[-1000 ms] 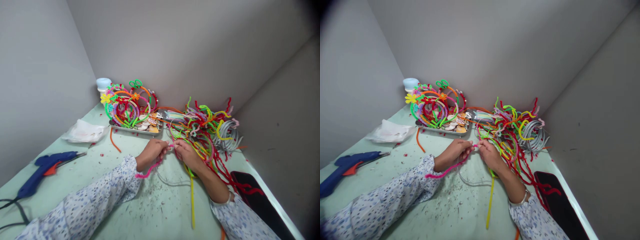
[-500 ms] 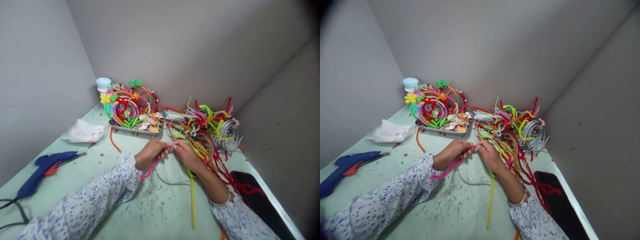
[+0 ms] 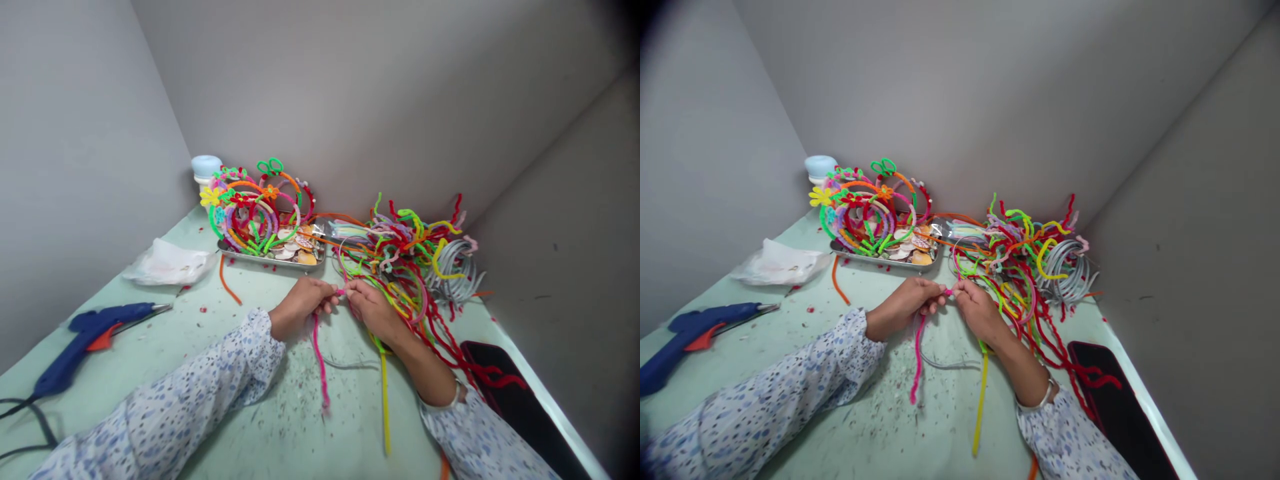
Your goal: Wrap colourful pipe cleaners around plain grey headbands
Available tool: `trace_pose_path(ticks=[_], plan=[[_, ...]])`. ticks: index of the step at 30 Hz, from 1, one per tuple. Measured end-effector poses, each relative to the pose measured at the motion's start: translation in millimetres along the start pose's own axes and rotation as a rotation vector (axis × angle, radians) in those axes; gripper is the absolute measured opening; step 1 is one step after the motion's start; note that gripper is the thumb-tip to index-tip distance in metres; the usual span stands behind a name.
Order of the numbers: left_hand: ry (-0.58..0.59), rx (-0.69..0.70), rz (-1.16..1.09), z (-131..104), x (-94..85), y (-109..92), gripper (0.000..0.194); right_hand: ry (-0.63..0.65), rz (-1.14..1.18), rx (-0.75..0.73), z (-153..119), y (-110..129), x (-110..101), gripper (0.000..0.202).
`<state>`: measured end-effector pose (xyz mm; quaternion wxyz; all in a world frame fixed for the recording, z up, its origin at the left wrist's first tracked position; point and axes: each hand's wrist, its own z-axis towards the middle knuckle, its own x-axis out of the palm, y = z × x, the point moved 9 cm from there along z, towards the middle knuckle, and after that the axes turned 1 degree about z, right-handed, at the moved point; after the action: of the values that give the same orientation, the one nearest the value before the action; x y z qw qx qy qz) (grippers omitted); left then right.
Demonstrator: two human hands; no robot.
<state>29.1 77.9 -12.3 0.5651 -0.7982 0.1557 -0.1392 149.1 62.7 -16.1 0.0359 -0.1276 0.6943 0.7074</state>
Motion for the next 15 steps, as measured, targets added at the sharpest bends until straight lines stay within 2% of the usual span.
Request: trace_pose_path(ticks=[7,12,15], plan=[[-0.030,0.088,0.047,1,-0.1,-7,0.022,0.010,0.050,0.041,0,-1,2,0.019],[-0.036,0.264,0.169,4,-0.1,-14,0.021,0.009,0.074,0.063,0,-3,1,0.019],[-0.031,0.309,0.214,2,-0.1,-16,0.021,0.005,0.067,0.050,0,-3,1,0.019]])
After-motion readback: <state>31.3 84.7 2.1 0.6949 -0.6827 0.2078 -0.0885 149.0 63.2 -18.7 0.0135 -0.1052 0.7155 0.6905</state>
